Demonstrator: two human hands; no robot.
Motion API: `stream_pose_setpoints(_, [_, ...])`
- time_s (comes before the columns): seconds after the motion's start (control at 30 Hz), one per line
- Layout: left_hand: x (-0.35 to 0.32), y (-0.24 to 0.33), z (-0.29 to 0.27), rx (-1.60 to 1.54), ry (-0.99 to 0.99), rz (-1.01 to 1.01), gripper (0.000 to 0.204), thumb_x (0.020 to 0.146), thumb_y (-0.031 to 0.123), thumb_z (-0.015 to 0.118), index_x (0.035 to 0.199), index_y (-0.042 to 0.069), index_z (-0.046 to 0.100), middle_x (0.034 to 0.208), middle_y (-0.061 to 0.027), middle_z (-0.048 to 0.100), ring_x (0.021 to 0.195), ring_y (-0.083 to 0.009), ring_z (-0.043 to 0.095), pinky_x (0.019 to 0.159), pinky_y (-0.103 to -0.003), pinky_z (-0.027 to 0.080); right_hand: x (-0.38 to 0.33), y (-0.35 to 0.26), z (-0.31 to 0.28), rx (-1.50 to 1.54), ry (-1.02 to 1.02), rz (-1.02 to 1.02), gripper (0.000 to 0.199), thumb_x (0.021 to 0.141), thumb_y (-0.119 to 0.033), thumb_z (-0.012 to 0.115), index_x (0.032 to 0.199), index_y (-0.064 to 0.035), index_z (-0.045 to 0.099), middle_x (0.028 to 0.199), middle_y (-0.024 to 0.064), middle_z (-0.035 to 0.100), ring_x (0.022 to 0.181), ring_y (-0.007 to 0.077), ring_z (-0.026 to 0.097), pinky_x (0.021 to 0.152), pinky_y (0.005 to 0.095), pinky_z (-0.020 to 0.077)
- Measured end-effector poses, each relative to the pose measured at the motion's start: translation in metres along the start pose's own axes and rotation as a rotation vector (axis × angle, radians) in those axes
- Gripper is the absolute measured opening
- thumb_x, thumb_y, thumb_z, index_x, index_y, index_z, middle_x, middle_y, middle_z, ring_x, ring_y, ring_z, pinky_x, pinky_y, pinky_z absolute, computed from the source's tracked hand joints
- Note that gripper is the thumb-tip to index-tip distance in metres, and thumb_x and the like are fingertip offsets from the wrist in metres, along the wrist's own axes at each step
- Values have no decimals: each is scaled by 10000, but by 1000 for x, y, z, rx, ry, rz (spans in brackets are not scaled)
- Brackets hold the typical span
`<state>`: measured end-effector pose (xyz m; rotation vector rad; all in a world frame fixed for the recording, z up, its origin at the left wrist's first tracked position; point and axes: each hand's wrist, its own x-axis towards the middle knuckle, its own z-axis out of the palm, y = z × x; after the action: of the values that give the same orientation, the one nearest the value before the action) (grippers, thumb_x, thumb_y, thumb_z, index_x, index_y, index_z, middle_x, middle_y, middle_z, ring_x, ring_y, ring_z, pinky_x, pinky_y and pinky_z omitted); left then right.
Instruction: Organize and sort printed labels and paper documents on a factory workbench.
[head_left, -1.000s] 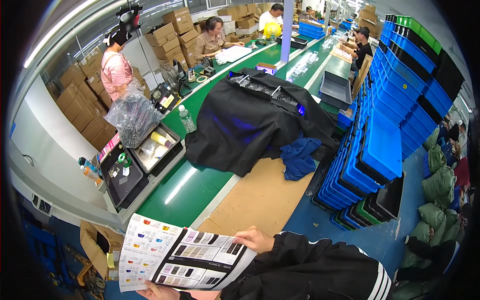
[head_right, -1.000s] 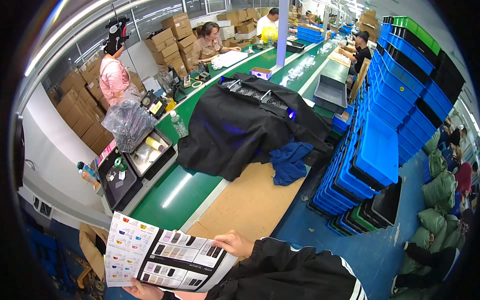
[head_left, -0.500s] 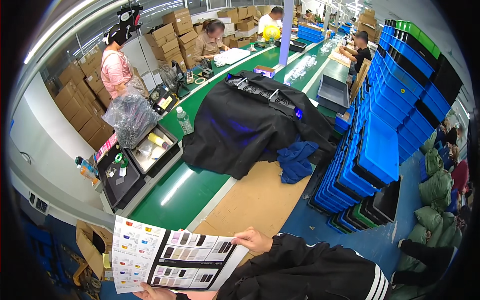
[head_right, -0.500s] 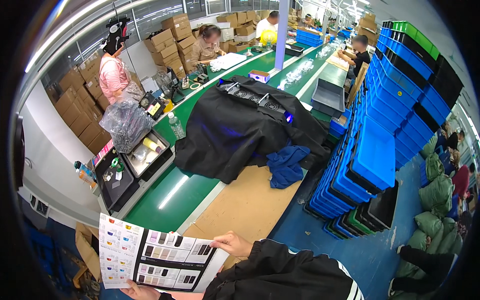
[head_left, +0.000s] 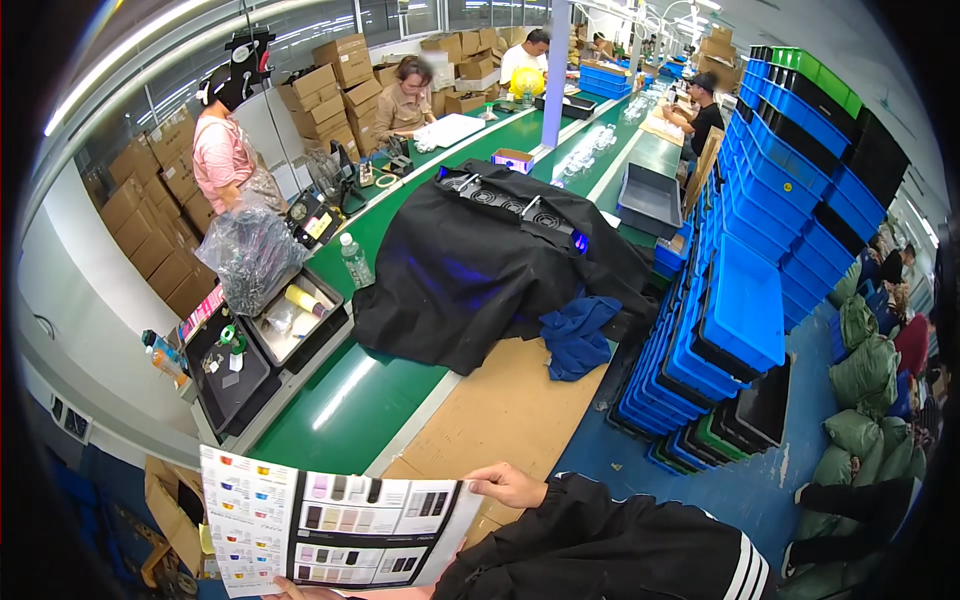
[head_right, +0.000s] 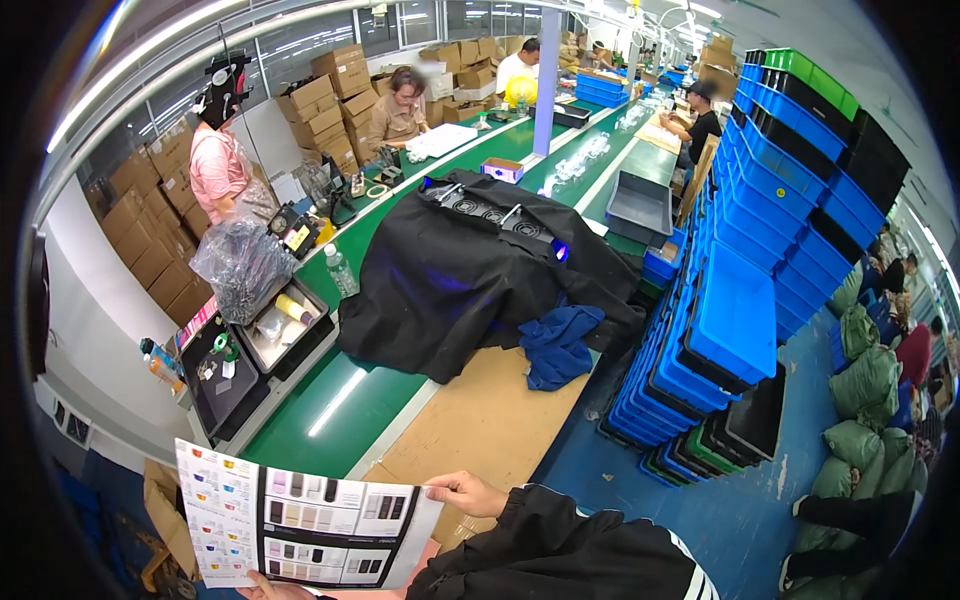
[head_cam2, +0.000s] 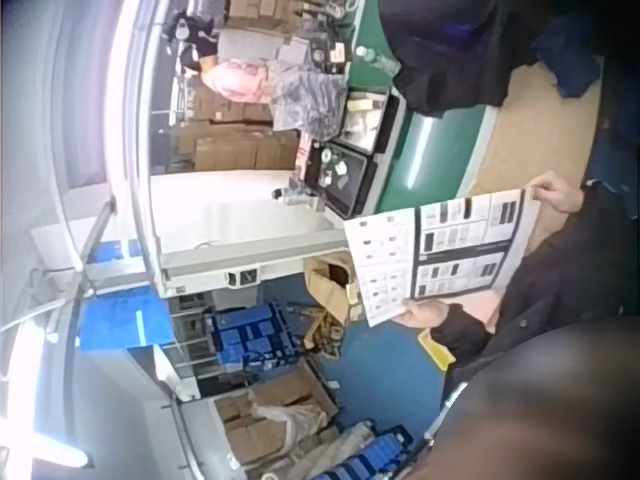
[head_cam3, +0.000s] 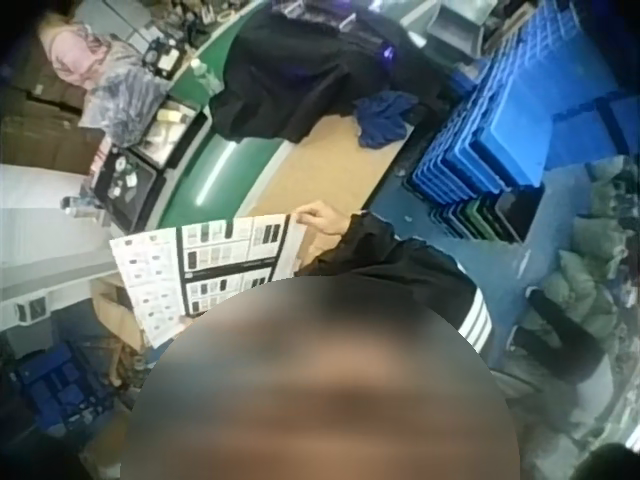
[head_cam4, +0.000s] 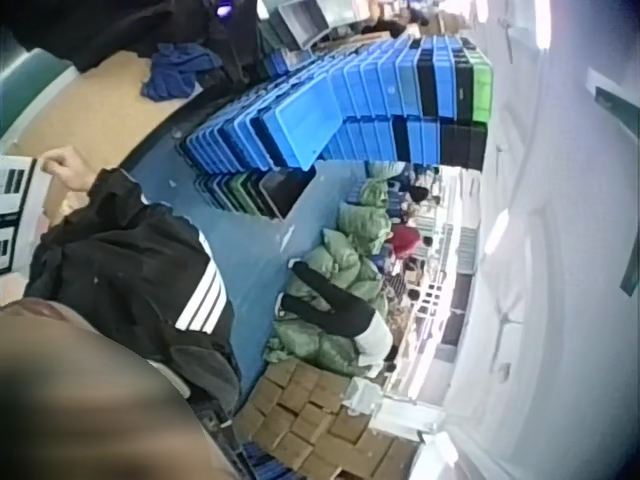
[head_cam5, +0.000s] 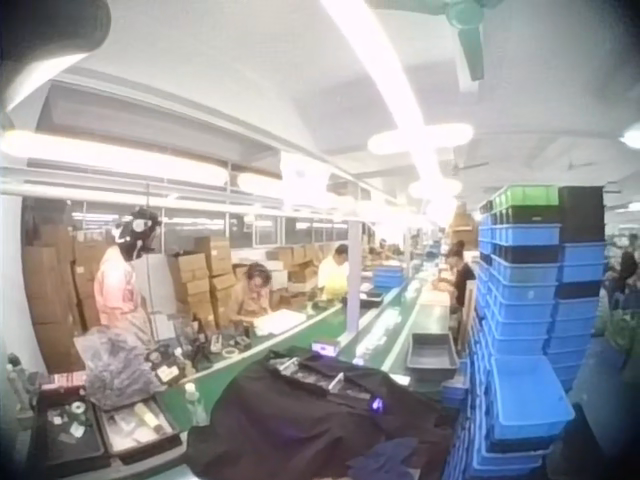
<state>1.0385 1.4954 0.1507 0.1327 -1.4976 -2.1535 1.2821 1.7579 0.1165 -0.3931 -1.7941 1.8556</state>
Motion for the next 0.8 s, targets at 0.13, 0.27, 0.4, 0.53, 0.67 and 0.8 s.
stream_pose_setpoints(0.13, [-1,-8,-1,38,-15,-21,543,815,8,496,1339,-62,370,1313,-268,462,1122,-373,507,972,-446,400,-3,-15,-5,53,-16,140,216,947,-127,533,1000,42,656,816,24,636,653,101,500,603,203,405])
stream_pose_setpoints(0.27, [15,-31,-17,-31,-76,-11,539,814,-7,492,1337,-63,372,1305,-267,469,1117,-370,512,969,-438,406,-3,-14,-11,36,-27,171,222,949,-114,522,1013,53,653,839,31,646,681,99,511,623,207,412])
stream_pose_setpoints(0.4, [14,-29,-21,-46,24,-21,527,799,-52,488,1316,-71,387,1270,-268,497,1095,-355,529,943,-407,427,1,-5,-9,183,-33,219,220,951,-94,499,987,69,642,819,53,651,682,119,561,649,220,447])
stream_pose_setpoints(0.53, [-15,6,-1,-164,-320,-123,411,909,-27,407,1317,-15,356,1271,-227,502,1076,-279,574,928,-351,455,-5,-3,-13,51,108,168,189,923,-45,489,941,71,638,775,72,653,671,149,589,654,232,464])
stream_pose_setpoints(0.67, [-19,2,-7,-253,-313,-73,443,886,-42,439,1322,-15,363,1276,-208,507,1081,-280,569,944,-355,439,6,-18,-27,-223,11,249,177,896,-87,559,961,37,667,890,82,694,714,137,597,673,225,467])
stream_pose_setpoints(0.8, [-25,6,-2,-146,-327,-7,451,888,-37,448,1329,-12,358,1285,-195,507,1107,-274,557,963,-336,419,28,-56,-20,-275,-48,131,150,863,-79,592,914,35,675,855,84,692,682,147,591,662,217,461])
